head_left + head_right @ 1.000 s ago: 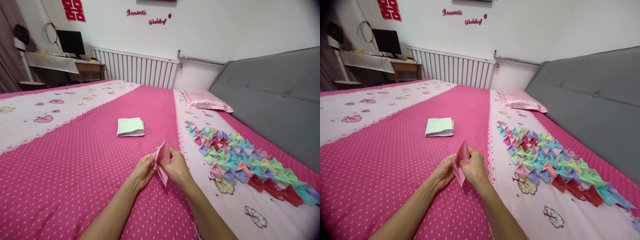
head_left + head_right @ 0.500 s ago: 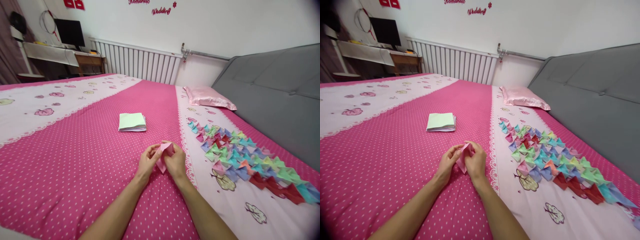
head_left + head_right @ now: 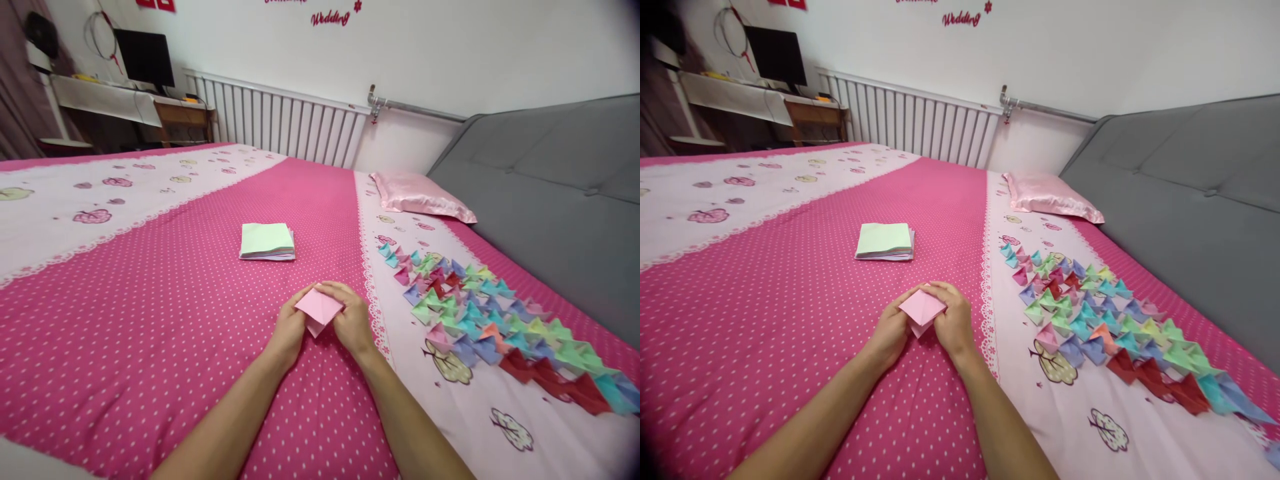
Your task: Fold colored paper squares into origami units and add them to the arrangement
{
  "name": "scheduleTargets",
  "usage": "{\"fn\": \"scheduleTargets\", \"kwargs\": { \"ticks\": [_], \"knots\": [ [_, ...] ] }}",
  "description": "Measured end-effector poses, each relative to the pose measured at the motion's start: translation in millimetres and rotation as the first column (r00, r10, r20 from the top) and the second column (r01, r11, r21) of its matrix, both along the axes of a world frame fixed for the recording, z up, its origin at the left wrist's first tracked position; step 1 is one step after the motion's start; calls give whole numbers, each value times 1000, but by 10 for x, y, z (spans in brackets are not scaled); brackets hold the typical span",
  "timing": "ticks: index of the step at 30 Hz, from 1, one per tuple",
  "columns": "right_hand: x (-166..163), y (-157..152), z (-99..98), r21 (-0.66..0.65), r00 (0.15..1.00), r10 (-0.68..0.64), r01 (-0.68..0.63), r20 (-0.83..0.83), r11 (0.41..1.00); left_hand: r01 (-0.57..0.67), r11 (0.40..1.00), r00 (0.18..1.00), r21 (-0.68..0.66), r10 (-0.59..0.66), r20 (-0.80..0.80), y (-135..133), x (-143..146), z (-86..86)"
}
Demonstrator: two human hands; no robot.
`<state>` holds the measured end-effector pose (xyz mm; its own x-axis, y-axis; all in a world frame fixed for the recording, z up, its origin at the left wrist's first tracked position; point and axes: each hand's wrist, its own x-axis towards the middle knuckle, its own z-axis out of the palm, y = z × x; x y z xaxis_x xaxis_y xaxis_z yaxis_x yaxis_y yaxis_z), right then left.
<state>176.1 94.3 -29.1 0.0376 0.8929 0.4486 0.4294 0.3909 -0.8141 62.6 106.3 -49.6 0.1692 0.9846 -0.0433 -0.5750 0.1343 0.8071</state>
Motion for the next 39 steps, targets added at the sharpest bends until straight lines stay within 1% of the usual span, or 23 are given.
{"fn": "scheduleTargets", "kwargs": {
  "ticks": [2, 4, 7, 9, 11, 13, 15, 17, 19, 22, 24, 26, 28, 31, 33, 36, 39],
  "knots": [
    [50, 18, 15, -20, 997, 71, -70, 29, 997, 6, 997, 997, -72, -1, 77, 19, -18, 28],
    [106, 31, 37, -50, 987, 154, -151, 54, 987, 44, 991, 985, -130, -22, 168, 36, -41, 68],
    [181, 31, 74, -111, 958, 275, -265, 86, 958, 118, 981, 953, -155, -68, 295, 50, -91, 134],
    [211, 17, 92, -150, 941, 319, -302, 109, 941, 186, 969, 921, -161, -115, 371, 47, -133, 175],
    [220, -1, 102, -179, 934, 332, -307, 133, 935, 248, 955, 881, -160, -154, 448, 36, -172, 203],
    [215, -13, 103, -197, 928, 342, -311, 147, 930, 277, 949, 856, -151, -172, 488, 24, -192, 209],
    [208, -14, 96, -203, 922, 356, -324, 149, 924, 262, 954, 877, -144, -173, 449, 14, -185, 191],
    [209, -4, 88, -202, 922, 368, -340, 123, 918, 229, 966, 915, -120, -172, 365, 7, -157, 158],
    [221, 10, 85, -208, 927, 372, -354, 52, 912, 206, 975, 935, -81, -172, 311, -1, -126, 130],
    [244, 26, 95, -230, 932, 348, -362, -98, 903, 204, 978, 937, -52, -180, 301, -11, -104, 123],
    [244, 29, 103, -236, 929, 301, -349, -217, 907, 206, 977, 939, -54, -182, 291, -17, -103, 134],
    [224, 29, 101, -223, 908, 229, -319, -352, 921, 208, 976, 945, -59, -185, 271, -21, -103, 138],
    [187, 31, 87, -201, 891, 139, -245, -433, 948, 205, 977, 955, -58, -186, 232, -27, -98, 127],
    [128, 39, 52, -171, 907, 48, -131, -417, 977, 234, 972, 962, -16, -229, 150, -47, -86, 102],
    [105, 45, 27, -180, 921, 34, -112, -388, 977, 257, 966, 962, 13, -257, 97, -63, -81, 92],
    [96, 48, 3, -214, 933, 20, -103, -359, 971, 245, 970, 969, 8, -245, 44, -82, -78, 86],
    [95, 44, 5, -207, 930, -35, -45, -367, 977, 262, 965, 965, 32, -262, -9, -89, -74, 76]
  ]
}}
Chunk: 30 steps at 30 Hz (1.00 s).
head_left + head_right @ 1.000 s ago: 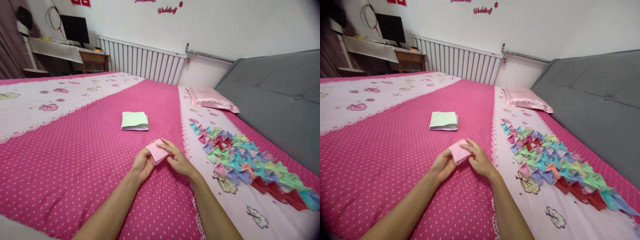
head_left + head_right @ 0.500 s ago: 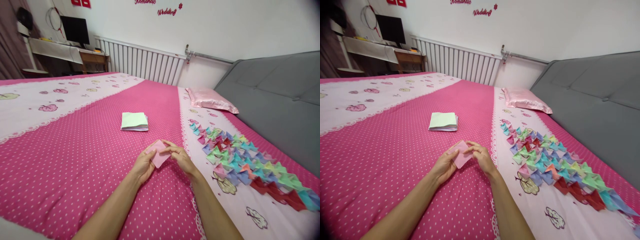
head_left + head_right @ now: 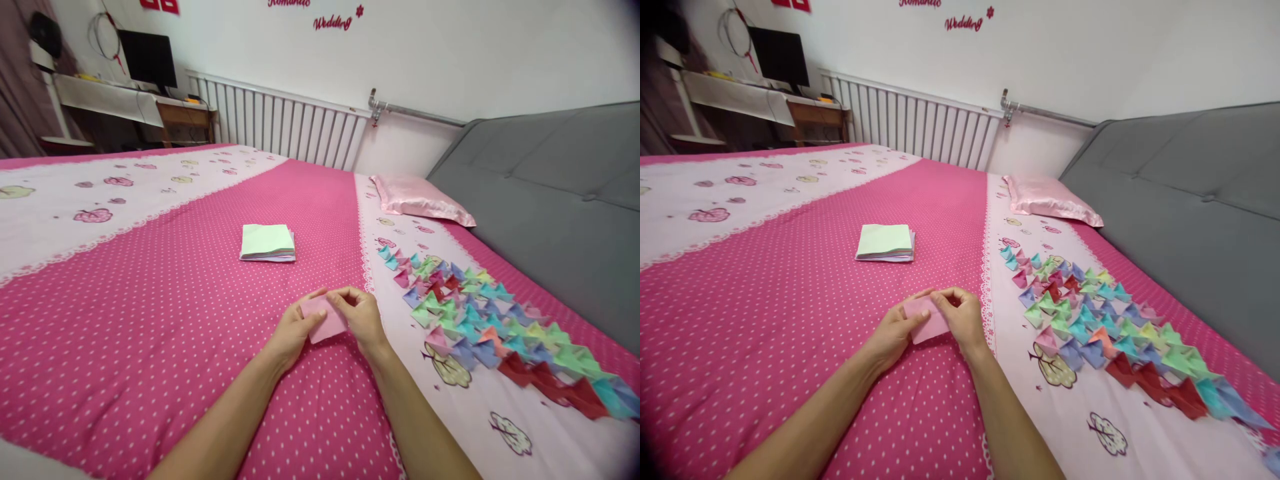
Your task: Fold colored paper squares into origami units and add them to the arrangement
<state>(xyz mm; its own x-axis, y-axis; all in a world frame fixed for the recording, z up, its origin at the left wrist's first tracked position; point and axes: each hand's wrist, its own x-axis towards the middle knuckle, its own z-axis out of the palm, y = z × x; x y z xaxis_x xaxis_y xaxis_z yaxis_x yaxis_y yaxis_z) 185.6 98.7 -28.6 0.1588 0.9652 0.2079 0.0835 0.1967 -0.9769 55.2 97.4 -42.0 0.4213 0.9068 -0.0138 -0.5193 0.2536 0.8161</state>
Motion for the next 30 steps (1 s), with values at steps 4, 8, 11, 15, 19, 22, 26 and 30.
{"fn": "scheduleTargets", "kwargs": {
  "ticks": [4, 8, 11, 15, 19, 22, 26, 30],
  "knots": [
    [-6, -6, 28, 10, 997, -73, 74, -39, 997, 65, 997, 996, 27, -63, -70, -10, 12, -1],
    [12, -5, 51, -7, 991, -118, 118, -65, 993, 74, 997, 991, -1, -74, -110, -24, 15, 22],
    [46, 2, 50, -8, 989, -130, 130, -72, 991, 109, 993, 978, -39, -114, -175, -30, 10, 36],
    [86, 19, 43, 7, 982, -169, 170, -84, 985, 138, 983, 949, -118, -165, -270, -33, 7, 36],
    [93, 28, 45, -6, 979, -179, 180, -102, 984, 139, 982, 944, -124, -169, -282, -31, 8, 29],
    [109, 33, 52, -11, 975, -188, 188, -119, 982, 167, 979, 936, -113, -194, -295, -40, -1, 33],
    [205, 50, 77, -43, 952, -229, 225, -203, 973, 224, 970, 913, -96, -244, -326, -70, -11, 27],
    [335, 66, 109, -89, 925, -209, 191, -318, 978, 202, 974, 931, -99, -223, -291, -50, 8, -25]
  ]
}}
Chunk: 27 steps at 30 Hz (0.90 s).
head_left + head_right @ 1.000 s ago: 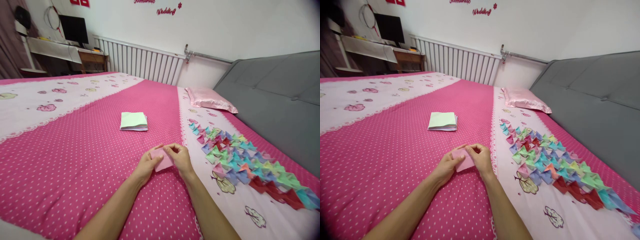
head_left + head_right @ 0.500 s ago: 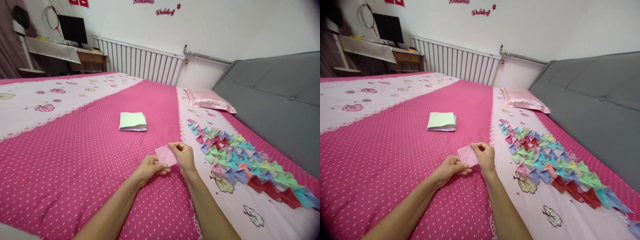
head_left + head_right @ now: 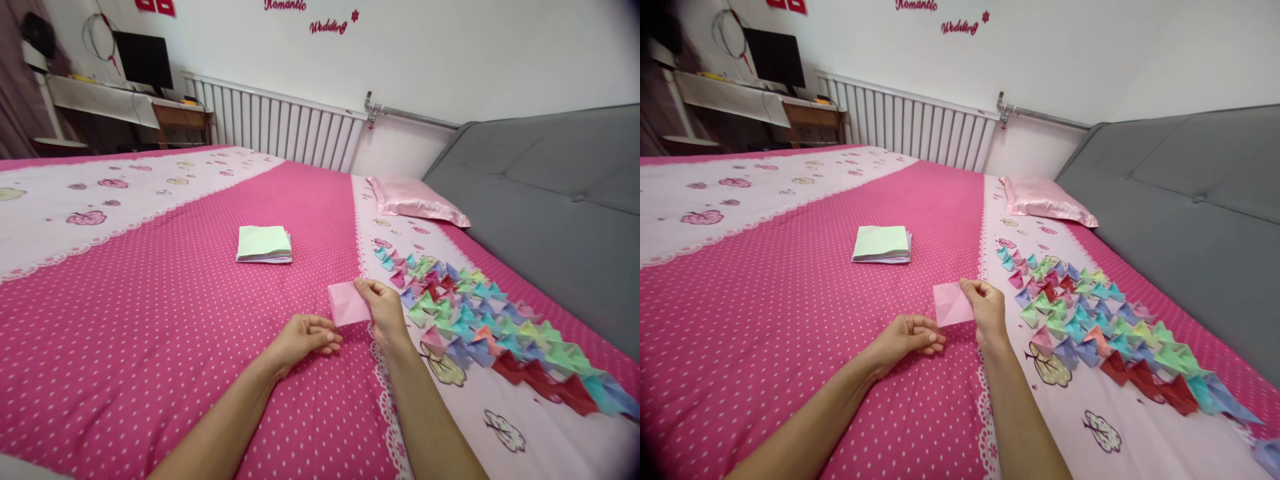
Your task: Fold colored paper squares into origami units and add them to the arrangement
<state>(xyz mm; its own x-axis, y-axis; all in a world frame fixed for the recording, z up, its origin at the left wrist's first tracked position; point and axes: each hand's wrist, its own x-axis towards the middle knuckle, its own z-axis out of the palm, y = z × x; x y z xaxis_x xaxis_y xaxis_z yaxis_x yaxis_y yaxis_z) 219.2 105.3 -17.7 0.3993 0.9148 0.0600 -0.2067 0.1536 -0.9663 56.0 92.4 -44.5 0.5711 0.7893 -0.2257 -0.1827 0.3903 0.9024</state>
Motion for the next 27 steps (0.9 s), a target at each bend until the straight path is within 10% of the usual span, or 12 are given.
{"fn": "scheduleTargets", "kwargs": {
  "ticks": [11, 17, 27],
  "knots": [
    [-210, -114, 45, -150, 926, 338, -315, 166, 937, -119, 973, 952, -200, 169, 254, 72, -53, 105],
    [-259, -97, -31, -128, 887, 332, -306, 320, 943, -80, 996, 988, -47, 85, 128, 37, -26, 36],
    [-142, -52, -49, -141, 924, 343, -322, 168, 936, -306, 932, 914, -194, 344, 215, 92, -24, 105]
  ]
}}
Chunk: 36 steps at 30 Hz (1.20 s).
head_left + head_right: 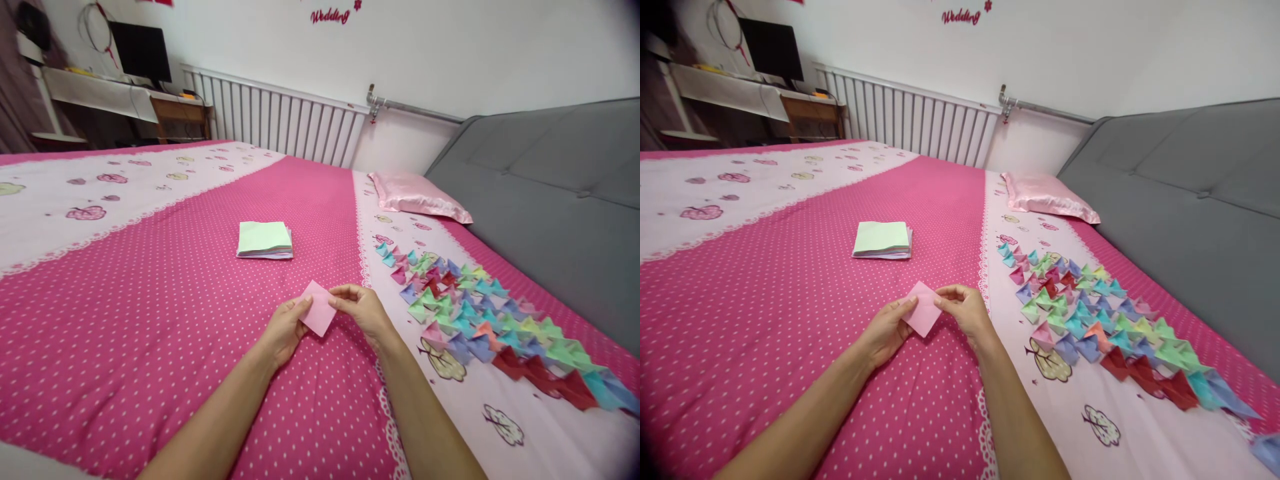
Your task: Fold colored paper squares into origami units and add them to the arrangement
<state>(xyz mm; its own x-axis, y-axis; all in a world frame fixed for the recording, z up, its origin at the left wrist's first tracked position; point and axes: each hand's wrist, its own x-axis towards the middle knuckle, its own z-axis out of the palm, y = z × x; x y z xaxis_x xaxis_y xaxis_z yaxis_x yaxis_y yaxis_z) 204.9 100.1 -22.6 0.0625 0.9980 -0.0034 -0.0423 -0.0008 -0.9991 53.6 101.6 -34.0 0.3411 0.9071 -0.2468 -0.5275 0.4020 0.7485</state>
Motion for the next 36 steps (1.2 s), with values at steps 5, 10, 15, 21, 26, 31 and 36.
{"fn": "scheduleTargets", "kwargs": {
  "ticks": [5, 10, 15, 21, 26, 31, 36],
  "knots": [
    [76, -13, 45, 39, 997, 65, -66, 32, 997, -63, 996, 997, -67, 65, 33, 19, -9, 31],
    [132, -91, 151, 67, 942, 316, -324, 113, 944, -71, 993, 994, -91, 78, 73, 25, -29, 42],
    [129, -82, 123, 80, 937, 324, -336, 127, 939, -53, 993, 994, -101, 63, 92, 32, -33, 29],
    [130, -53, 73, 70, 947, 305, -313, 104, 947, -58, 989, 992, -139, 73, 100, 36, -30, 34],
    [128, -57, 80, 65, 950, 293, -301, 110, 952, -56, 988, 990, -143, 73, 118, 30, -35, 57],
    [126, -58, 84, 77, 951, 277, -289, 139, 954, -63, 984, 990, -164, 83, 118, 23, -33, 74],
    [122, -60, 92, 97, 943, 257, -282, 213, 955, -50, 985, 990, -164, 70, 122, 34, -37, 41]
  ]
}}
